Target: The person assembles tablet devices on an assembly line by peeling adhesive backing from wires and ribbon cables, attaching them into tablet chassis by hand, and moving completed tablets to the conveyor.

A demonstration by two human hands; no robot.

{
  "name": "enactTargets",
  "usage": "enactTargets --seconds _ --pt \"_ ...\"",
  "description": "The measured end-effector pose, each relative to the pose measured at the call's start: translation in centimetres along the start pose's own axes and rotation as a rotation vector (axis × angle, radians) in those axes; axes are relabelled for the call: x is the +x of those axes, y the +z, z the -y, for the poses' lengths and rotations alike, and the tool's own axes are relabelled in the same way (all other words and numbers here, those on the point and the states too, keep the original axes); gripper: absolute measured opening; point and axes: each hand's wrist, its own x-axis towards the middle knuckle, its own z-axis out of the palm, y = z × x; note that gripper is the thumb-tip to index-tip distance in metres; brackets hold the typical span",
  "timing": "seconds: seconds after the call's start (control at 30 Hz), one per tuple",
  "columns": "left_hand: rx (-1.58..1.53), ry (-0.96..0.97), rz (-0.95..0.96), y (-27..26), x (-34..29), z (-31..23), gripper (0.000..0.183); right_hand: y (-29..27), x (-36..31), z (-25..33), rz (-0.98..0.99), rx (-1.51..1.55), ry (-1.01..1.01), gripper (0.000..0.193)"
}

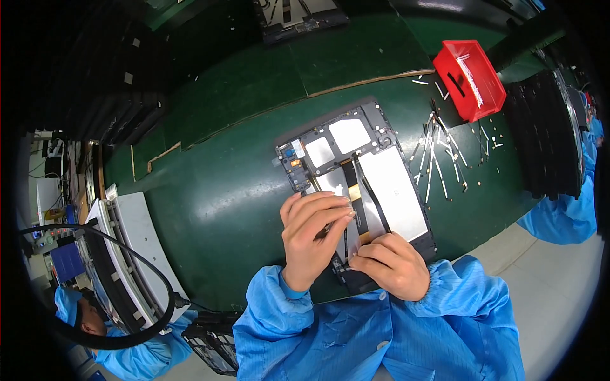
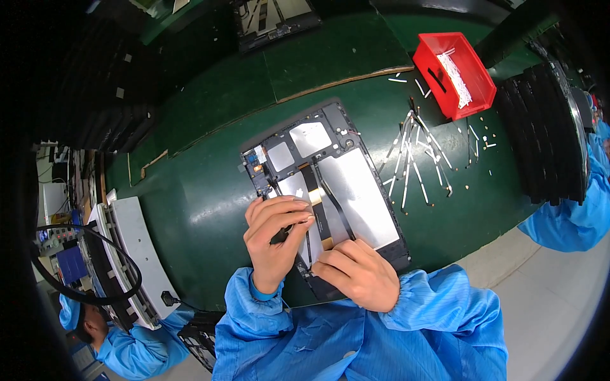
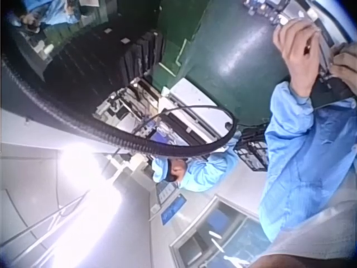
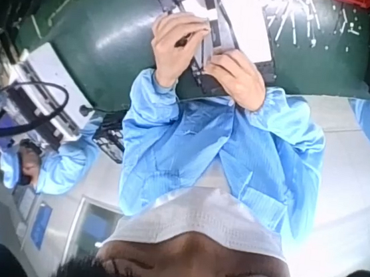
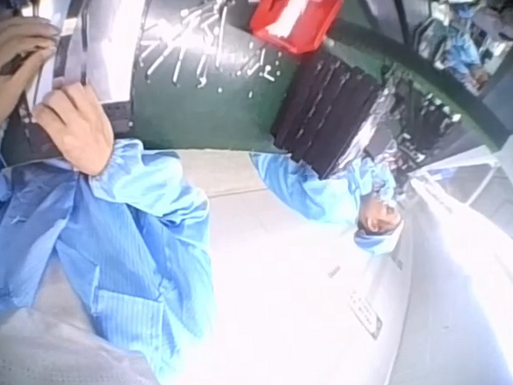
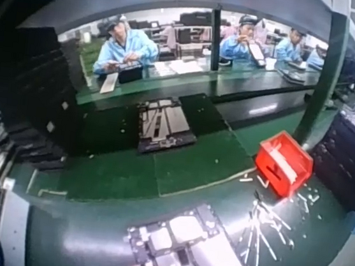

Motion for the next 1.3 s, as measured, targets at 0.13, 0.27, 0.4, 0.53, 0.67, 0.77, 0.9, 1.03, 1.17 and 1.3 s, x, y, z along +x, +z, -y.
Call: enactTargets --seconds 0.13,0.27,0.4,0.53,0.67,0.77,0.9,1.03,1.17,1.3 --pt "0.004 0.009 -0.004 0.1 0.0 0.0 0.012 0.0 0.0 0.0 -0.01 -0.005 -0.001 0.026" --pt "0.005 0.006 -0.008 0.1 0.1 0.0 0.012 0.0 0.0 0.0 -0.014 -0.008 -0.005 0.026" --pt "0.011 0.012 -0.006 0.1 0.1 -0.1 0.013 0.0 0.0 0.0 -0.013 -0.012 0.002 0.027" --pt "0.008 0.012 -0.02 0.2 0.0 -0.1 0.017 0.1 -0.1 0.1 -0.019 -0.013 -0.003 0.027" --pt "-0.037 -0.067 -0.073 -0.2 -0.2 -1.2 0.029 -0.1 -0.1 0.1 -0.016 -0.02 -0.012 0.028" --pt "-0.002 -0.024 -0.076 -1.7 -1.4 -0.7 0.031 -0.3 0.2 0.2 -0.034 -0.022 0.021 0.025" --pt "0.284 0.158 0.099 -3.5 -3.4 -0.5 0.048 -0.4 0.4 0.3 -0.021 -0.022 0.018 0.026" --pt "0.36 0.066 0.247 -2.1 -3.8 0.0 0.07 -0.1 -0.1 0.1 -0.013 -0.027 -0.01 0.029" --pt "0.343 0.04 0.205 -2.2 -2.2 0.5 0.075 0.0 -0.1 0.2 -0.003 -0.034 -0.001 0.029" --pt "0.393 0.127 0.204 -1.8 -0.1 1.2 0.065 0.0 0.0 0.1 -0.005 -0.039 -0.004 0.028"
